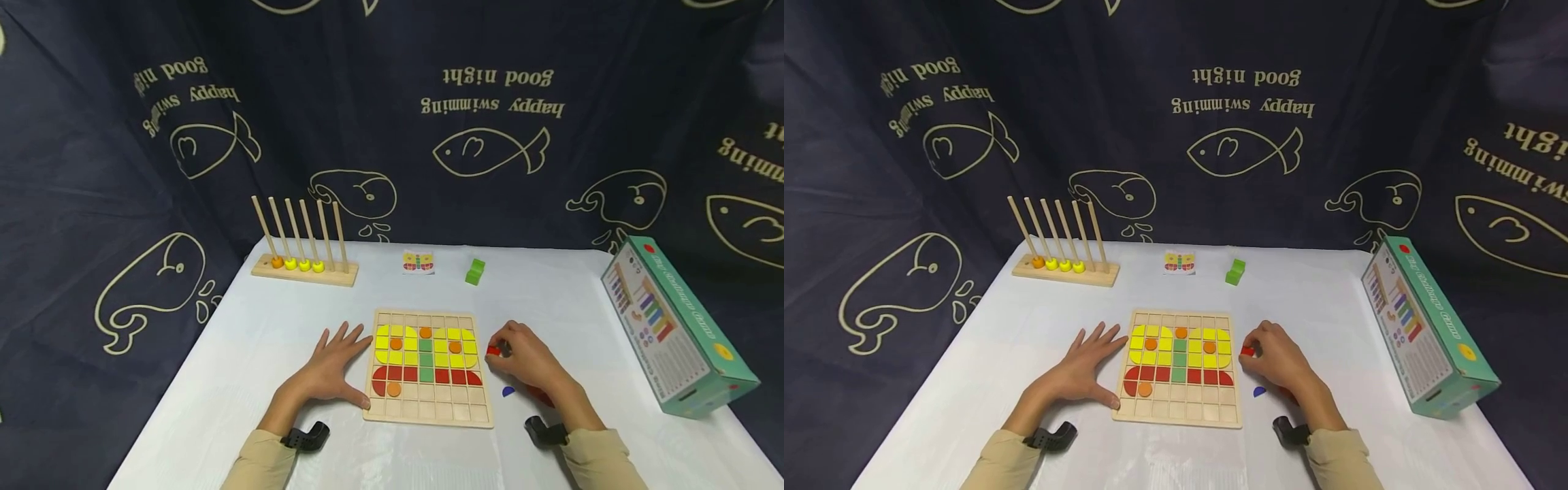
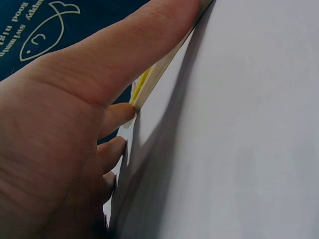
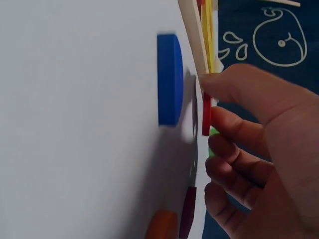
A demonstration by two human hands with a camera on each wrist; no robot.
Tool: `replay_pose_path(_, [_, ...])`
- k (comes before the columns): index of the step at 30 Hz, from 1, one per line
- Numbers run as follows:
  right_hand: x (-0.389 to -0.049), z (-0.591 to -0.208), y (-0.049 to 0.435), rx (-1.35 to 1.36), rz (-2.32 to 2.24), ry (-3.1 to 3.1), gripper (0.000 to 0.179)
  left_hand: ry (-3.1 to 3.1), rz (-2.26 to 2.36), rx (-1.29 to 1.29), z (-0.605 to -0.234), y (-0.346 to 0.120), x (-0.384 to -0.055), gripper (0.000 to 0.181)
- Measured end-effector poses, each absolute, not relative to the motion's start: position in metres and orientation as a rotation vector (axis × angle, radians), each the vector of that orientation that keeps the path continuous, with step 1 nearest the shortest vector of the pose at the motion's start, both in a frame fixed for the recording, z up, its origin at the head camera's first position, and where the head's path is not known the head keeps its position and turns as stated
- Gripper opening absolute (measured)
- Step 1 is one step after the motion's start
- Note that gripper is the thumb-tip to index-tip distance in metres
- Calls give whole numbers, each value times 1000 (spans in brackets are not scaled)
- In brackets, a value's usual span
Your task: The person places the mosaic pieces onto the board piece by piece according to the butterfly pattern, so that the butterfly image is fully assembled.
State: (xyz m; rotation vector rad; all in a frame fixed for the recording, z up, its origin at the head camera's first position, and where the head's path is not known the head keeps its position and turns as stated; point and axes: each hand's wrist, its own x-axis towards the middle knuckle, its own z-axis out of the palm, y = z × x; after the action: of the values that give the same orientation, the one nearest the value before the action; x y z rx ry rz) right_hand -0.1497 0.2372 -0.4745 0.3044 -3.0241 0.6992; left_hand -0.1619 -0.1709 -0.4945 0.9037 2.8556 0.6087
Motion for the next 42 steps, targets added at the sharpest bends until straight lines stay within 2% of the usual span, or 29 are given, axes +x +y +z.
replay_pose_path(15, [-128,-466,178,612,923,-2914,22,2855,610,899,-494,-171,-163,130])
replay_pose_path(27, [-119,-472,125,784,772,-2971,23,2848,601,893,-492,-172,-159,127])
replay_pose_path(32, [-119,-472,111,809,721,-2968,28,2865,602,917,-492,-172,-160,126])
replay_pose_path(42, [-116,-469,102,901,706,-2930,19,2861,596,920,-492,-171,-162,126])
